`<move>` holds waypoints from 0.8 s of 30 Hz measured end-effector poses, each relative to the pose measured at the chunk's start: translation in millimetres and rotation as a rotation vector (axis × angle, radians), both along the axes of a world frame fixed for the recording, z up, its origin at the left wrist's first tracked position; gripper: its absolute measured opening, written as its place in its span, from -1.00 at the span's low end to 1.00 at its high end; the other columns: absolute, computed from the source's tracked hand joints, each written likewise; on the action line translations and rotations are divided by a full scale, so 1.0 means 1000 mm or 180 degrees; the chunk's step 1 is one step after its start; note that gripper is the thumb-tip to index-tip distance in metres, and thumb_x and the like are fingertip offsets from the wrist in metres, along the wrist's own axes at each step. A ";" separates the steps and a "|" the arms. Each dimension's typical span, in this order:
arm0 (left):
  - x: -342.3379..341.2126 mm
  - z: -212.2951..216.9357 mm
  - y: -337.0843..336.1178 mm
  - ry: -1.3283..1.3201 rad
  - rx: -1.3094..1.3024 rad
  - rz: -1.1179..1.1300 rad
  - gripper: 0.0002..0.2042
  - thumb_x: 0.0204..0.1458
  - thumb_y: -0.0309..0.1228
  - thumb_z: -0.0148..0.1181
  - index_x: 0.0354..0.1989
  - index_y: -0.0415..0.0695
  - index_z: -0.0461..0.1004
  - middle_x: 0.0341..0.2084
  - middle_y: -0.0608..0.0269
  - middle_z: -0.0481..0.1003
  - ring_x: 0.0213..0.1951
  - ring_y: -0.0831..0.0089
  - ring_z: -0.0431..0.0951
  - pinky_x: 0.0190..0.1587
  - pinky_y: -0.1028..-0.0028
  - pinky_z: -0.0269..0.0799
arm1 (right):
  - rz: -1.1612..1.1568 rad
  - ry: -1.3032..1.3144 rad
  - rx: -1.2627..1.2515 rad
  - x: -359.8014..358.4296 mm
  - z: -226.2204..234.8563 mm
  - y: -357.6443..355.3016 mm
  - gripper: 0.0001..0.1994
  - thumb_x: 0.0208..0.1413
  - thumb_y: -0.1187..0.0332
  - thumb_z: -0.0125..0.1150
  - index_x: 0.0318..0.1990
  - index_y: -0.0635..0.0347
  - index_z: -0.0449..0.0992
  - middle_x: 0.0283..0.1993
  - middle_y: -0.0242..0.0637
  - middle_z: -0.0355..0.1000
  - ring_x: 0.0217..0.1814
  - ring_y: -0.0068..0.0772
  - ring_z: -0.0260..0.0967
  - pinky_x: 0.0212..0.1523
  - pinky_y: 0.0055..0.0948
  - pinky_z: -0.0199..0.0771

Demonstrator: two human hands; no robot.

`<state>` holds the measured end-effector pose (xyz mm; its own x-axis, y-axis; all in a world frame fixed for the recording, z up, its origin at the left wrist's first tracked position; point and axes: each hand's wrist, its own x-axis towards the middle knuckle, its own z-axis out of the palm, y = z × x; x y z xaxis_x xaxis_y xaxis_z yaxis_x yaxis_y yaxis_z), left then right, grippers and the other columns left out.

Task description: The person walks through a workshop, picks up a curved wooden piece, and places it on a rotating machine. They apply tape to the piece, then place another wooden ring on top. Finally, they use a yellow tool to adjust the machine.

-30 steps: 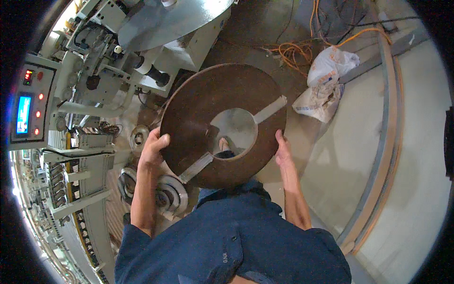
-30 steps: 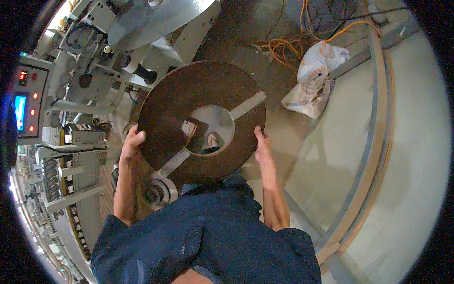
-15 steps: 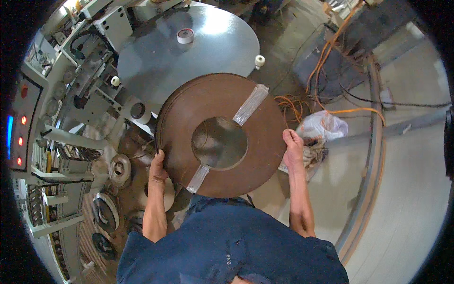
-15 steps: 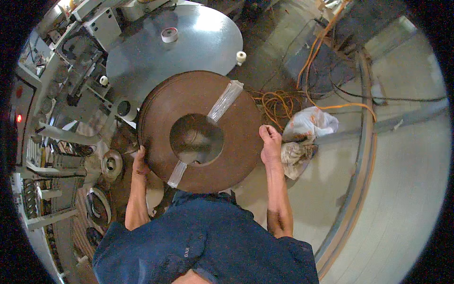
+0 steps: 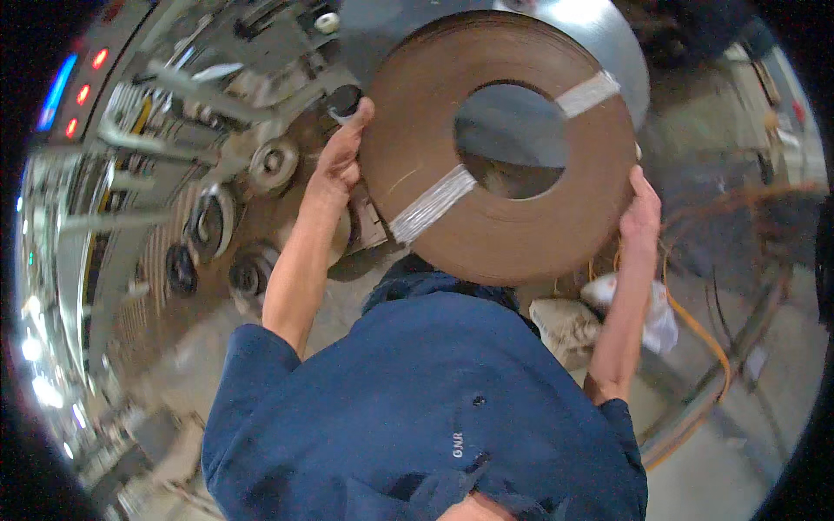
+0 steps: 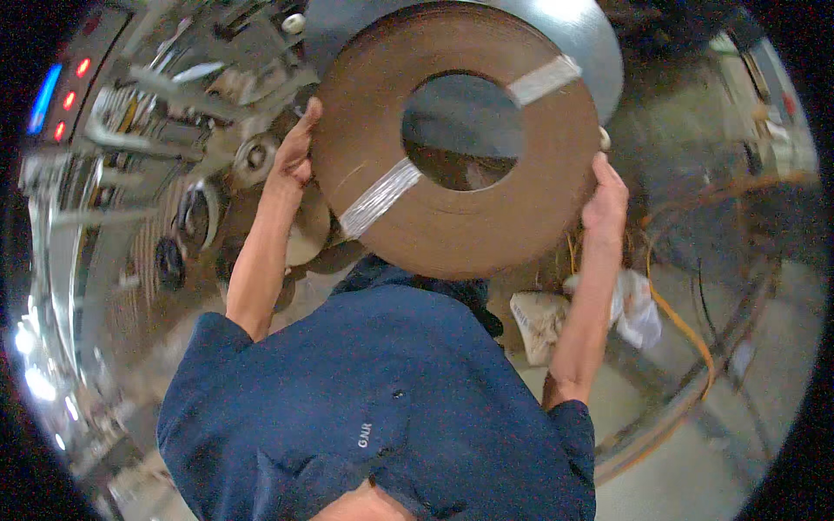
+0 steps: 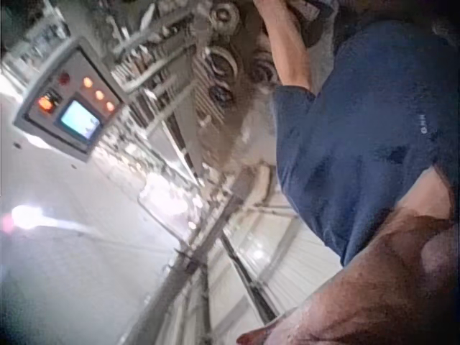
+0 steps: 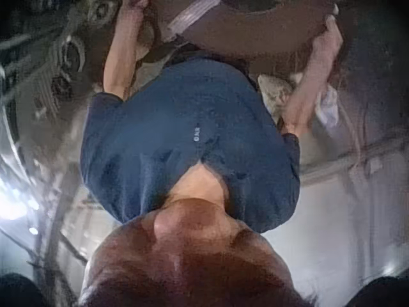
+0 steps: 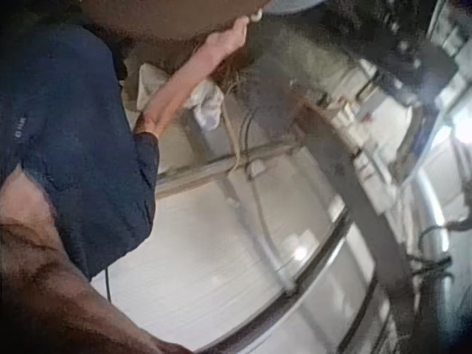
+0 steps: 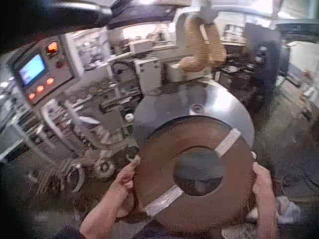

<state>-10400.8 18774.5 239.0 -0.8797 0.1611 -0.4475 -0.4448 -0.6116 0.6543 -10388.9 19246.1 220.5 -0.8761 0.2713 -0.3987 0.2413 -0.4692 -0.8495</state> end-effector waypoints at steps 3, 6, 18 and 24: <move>-0.009 -0.006 0.014 0.0013 0.0214 0.0173 -0.45 0.16 -0.10 0.18 0.19 -0.24 0.33 0.11 0.08 0.42 0.12 0.28 0.44 0.16 0.28 0.40 | 0.0582 -0.0262 -0.0083 -0.057 -0.013 0.023 -0.62 0.28 0.27 0.07 0.12 0.39 0.40 0.07 -0.14 0.46 0.09 -0.20 0.42 0.13 -0.17 0.39; 0.000 -0.006 0.031 -0.0065 -0.0005 0.0626 -0.43 0.13 -0.09 0.22 0.19 -0.25 0.33 0.08 0.07 0.45 0.11 0.25 0.45 0.14 0.26 0.41 | 0.0852 -0.0574 0.0279 -0.093 -0.018 0.038 -0.64 0.29 0.28 0.04 0.09 0.40 0.42 0.06 -0.12 0.46 0.05 -0.20 0.43 0.08 -0.21 0.42; 0.066 0.001 0.070 0.0205 0.1070 0.1862 -0.57 0.28 -0.16 -0.05 0.12 -0.29 0.35 0.06 0.01 0.44 0.09 0.16 0.45 0.17 0.17 0.37 | 0.1666 -0.0257 0.0259 -0.136 -0.038 0.060 -0.68 0.28 0.35 0.00 0.04 0.43 0.46 0.05 -0.15 0.47 0.05 -0.26 0.43 0.09 -0.29 0.41; 0.074 0.044 0.092 0.0682 0.1691 0.1959 -0.46 0.34 -0.07 -0.28 0.13 -0.37 0.32 0.05 -0.05 0.44 0.10 0.16 0.42 0.23 0.19 0.28 | 0.1701 -0.0426 -0.0098 -0.131 -0.018 0.060 -0.67 0.31 0.35 -0.06 0.10 0.38 0.43 0.10 -0.15 0.46 0.11 -0.24 0.42 0.12 -0.25 0.41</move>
